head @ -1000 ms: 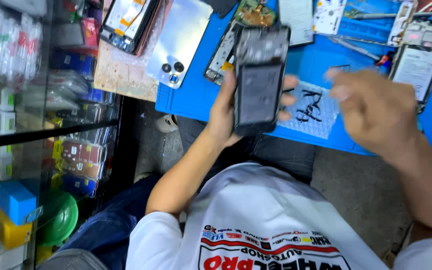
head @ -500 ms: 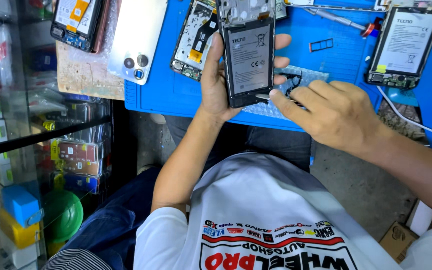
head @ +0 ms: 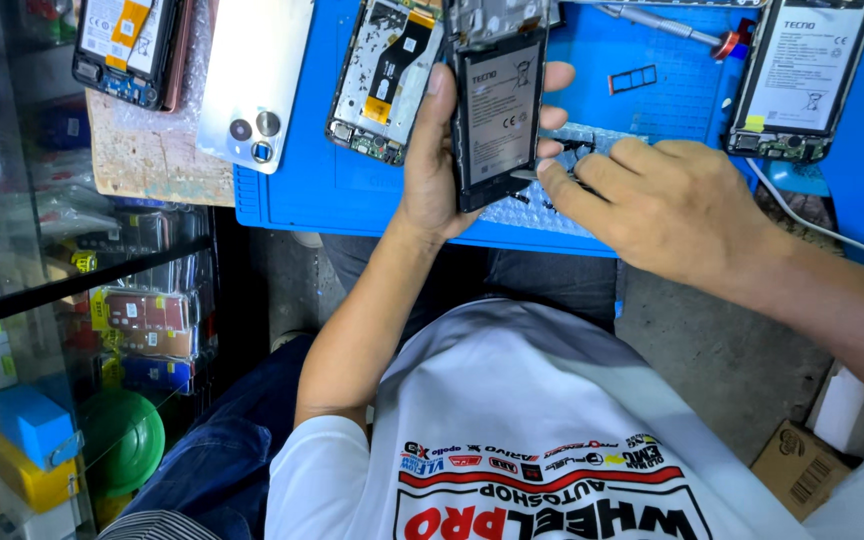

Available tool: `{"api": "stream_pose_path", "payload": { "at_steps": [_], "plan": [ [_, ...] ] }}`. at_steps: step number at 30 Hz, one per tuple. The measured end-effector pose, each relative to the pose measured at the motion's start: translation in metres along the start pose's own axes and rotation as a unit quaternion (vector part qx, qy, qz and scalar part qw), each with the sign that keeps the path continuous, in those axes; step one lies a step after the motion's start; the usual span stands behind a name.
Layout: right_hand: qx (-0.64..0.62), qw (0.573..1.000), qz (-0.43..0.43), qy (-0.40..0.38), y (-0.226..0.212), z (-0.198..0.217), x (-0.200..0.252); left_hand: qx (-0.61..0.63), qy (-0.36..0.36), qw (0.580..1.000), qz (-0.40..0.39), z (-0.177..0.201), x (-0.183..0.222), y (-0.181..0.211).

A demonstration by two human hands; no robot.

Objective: The person disassembles and reassembles several mobile phones on a blue work mat, handling internal components such as batteries, screens, and motherboards. They use a screwdriver to remove screws and a pry tool to separate phone sections, connecting ribbon cables and testing the fit of replacement parts.

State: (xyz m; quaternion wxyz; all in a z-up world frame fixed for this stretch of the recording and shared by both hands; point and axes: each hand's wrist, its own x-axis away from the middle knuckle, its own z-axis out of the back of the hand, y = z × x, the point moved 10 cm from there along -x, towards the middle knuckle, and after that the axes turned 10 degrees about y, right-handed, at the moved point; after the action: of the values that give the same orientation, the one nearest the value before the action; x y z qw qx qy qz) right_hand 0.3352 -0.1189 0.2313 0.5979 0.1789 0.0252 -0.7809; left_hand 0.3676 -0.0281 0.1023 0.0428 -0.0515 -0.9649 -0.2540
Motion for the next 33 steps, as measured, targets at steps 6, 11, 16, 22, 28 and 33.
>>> {"api": "stream_pose_path", "payload": {
  "at_steps": [6,11,16,22,28,33],
  "plan": [
    [-0.016,0.997,0.052,-0.059,0.006,-0.012,-0.012,-0.053,0.036,0.998,0.005,0.008,-0.001,-0.007],
    [0.019,0.997,0.068,-0.031,0.004,-0.012,-0.008,-0.050,0.088,0.995,-0.008,0.012,-0.006,-0.007],
    [0.080,0.996,0.007,0.033,-0.011,-0.013,0.009,-0.055,0.141,0.987,-0.049,0.014,-0.006,-0.006],
    [0.082,0.986,-0.061,0.129,-0.014,-0.011,0.029,-0.014,0.194,0.977,-0.089,0.011,-0.007,-0.004],
    [0.047,0.981,-0.081,0.172,-0.013,-0.015,0.032,0.070,0.218,0.966,-0.116,0.013,-0.001,0.004],
    [-0.106,0.993,-0.026,0.053,0.010,-0.017,0.014,-0.175,0.193,0.963,-0.073,0.009,-0.002,-0.003]
  ]
}}
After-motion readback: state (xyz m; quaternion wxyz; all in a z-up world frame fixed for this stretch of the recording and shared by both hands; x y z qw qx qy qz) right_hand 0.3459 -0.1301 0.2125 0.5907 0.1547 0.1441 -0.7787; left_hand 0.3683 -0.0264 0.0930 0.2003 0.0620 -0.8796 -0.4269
